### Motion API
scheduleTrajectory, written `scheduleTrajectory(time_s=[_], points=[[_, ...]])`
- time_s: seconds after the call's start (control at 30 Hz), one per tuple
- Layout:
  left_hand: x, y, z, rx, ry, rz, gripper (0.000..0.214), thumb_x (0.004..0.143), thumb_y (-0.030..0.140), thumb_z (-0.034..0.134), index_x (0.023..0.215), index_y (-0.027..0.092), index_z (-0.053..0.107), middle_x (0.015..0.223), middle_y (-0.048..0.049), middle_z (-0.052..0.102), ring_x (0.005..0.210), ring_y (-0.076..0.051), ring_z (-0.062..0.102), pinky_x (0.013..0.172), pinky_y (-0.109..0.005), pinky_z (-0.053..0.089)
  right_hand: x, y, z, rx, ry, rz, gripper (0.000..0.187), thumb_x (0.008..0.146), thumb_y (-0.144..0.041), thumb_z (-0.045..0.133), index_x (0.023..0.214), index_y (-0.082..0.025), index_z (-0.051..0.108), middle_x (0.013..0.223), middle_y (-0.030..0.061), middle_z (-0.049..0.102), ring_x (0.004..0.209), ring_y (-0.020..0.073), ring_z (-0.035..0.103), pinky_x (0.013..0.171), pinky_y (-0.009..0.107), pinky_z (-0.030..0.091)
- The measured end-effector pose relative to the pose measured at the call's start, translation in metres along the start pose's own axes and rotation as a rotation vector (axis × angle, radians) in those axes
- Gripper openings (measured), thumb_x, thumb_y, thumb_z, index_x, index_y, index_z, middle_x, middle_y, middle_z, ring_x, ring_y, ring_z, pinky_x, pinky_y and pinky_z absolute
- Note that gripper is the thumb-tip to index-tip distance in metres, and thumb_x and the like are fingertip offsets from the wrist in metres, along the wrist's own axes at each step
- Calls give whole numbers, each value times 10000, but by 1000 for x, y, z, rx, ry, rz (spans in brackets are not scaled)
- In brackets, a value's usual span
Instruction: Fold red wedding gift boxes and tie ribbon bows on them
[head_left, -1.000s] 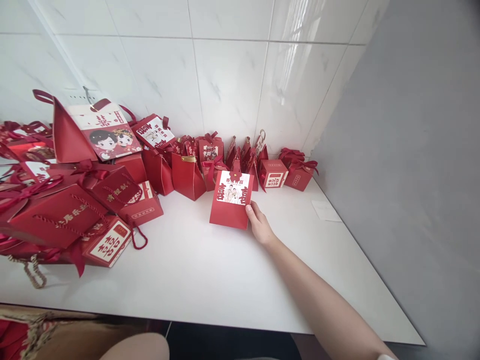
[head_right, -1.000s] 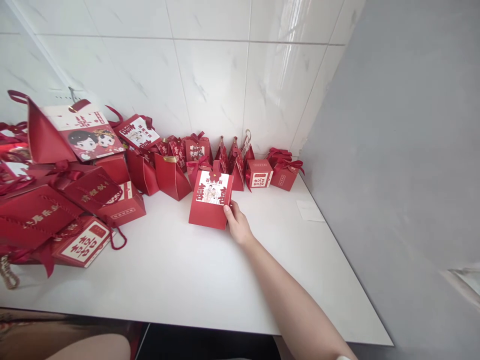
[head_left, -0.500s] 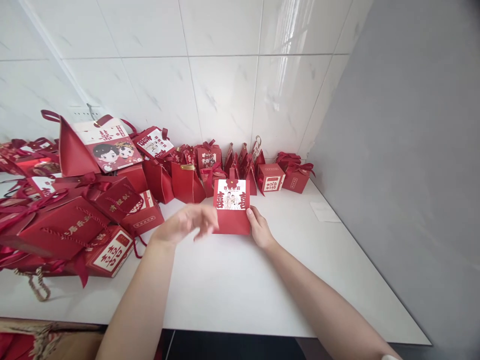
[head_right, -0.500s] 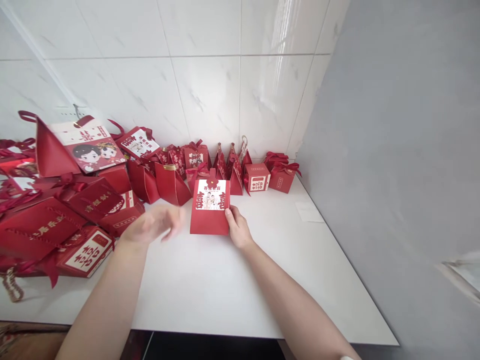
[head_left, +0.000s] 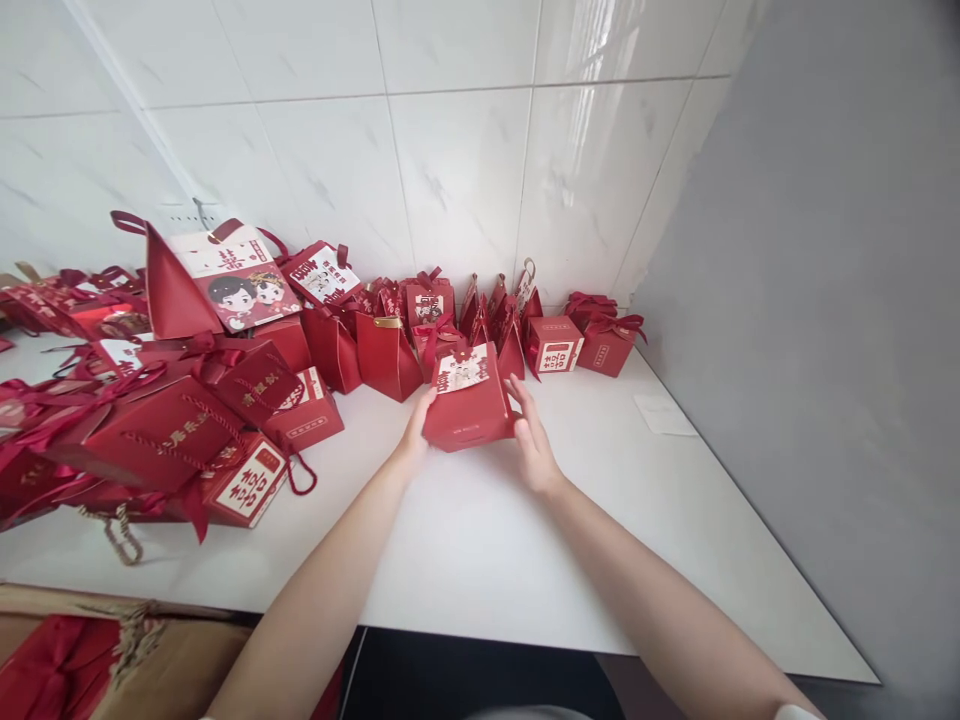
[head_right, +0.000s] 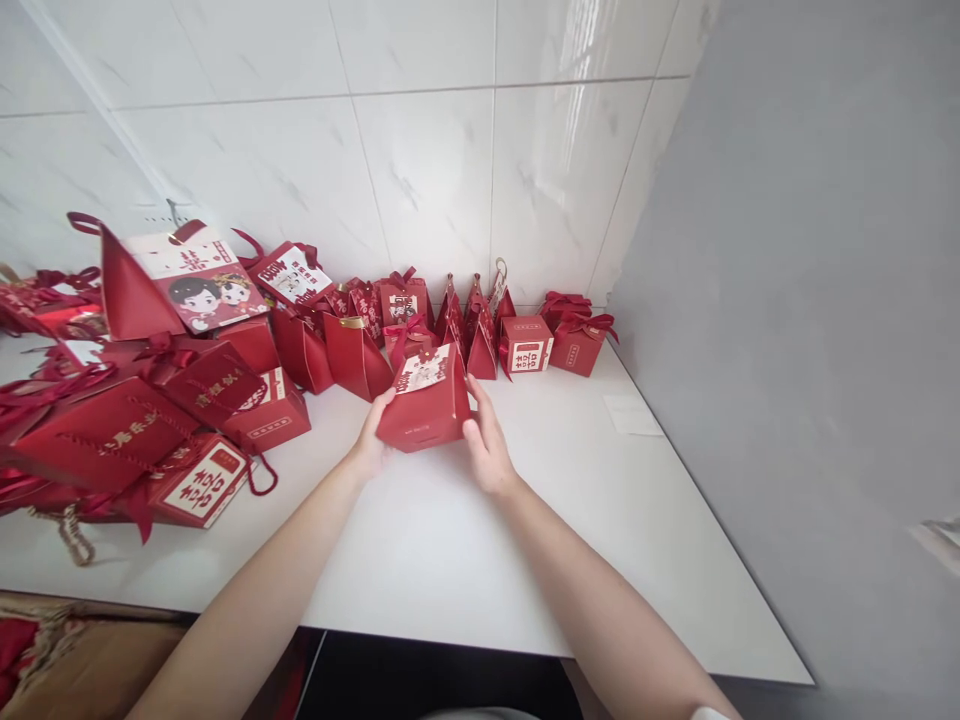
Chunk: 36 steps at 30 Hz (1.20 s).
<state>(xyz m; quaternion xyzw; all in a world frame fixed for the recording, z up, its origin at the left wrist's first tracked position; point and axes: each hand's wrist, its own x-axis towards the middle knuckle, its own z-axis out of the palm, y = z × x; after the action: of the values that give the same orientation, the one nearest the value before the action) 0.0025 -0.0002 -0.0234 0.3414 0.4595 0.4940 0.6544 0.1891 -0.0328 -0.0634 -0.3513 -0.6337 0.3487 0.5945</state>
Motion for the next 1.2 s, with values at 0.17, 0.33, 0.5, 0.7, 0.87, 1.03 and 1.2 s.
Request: scheduleTrajectory(time_s=[0.17,0.33,0.5,0.7,0.87,1.03,1.2], points=[[-12,14,8,-107,105,-116,485,824,556,583,1201,254,621,995,-24,761,725,-234,725,538,-325,562,-3,-5,7,-122,-101,-41,828,891,-516,658,1553,-327,199,1612,89,194,1463,298,271,941,410,570],[-9,13,1,0,-9,-29,529,811,557,593,1220,223,622,1091,-76,741,844,-268,721,587,-324,551,-1,0,6,-206,-24,-62,663,886,-418,678,1461,-290,374,1532,123,331,1388,284,394,943,423,567],[3,13,-18,114,-76,345,509,788,476,689,1243,260,614,1315,-38,651,1175,-268,619,874,-315,519,4,5,-1,-330,42,-114,439,862,-194,568,1293,-238,492,1474,136,405,1342,281,447,1036,488,468],[5,12,-15,5,14,488,513,811,532,708,1225,241,621,1268,-71,667,1129,-249,641,903,-322,520,6,-5,-9,-325,213,-191,220,844,-78,408,912,-221,562,1143,83,619,1073,236,604,882,410,501],[-4,17,-9,17,-40,572,297,803,452,745,987,230,671,957,-19,710,830,-153,663,740,-244,522,7,-22,-13,-296,325,-316,242,951,-120,388,851,-220,584,1010,63,634,965,214,619,852,392,493],[-19,21,0,244,-149,674,216,787,394,769,840,203,682,835,-12,676,772,-136,621,725,-228,491,13,-49,-14,-250,279,-330,200,988,-267,484,1172,-241,556,1259,105,591,1181,259,569,955,455,486],[-29,13,14,332,-172,615,246,760,409,784,862,202,699,832,-22,691,731,-166,637,692,-267,507,19,-84,-7,-366,-5,-398,473,988,-317,507,1442,-302,377,1524,75,409,1396,281,405,1153,545,329]])
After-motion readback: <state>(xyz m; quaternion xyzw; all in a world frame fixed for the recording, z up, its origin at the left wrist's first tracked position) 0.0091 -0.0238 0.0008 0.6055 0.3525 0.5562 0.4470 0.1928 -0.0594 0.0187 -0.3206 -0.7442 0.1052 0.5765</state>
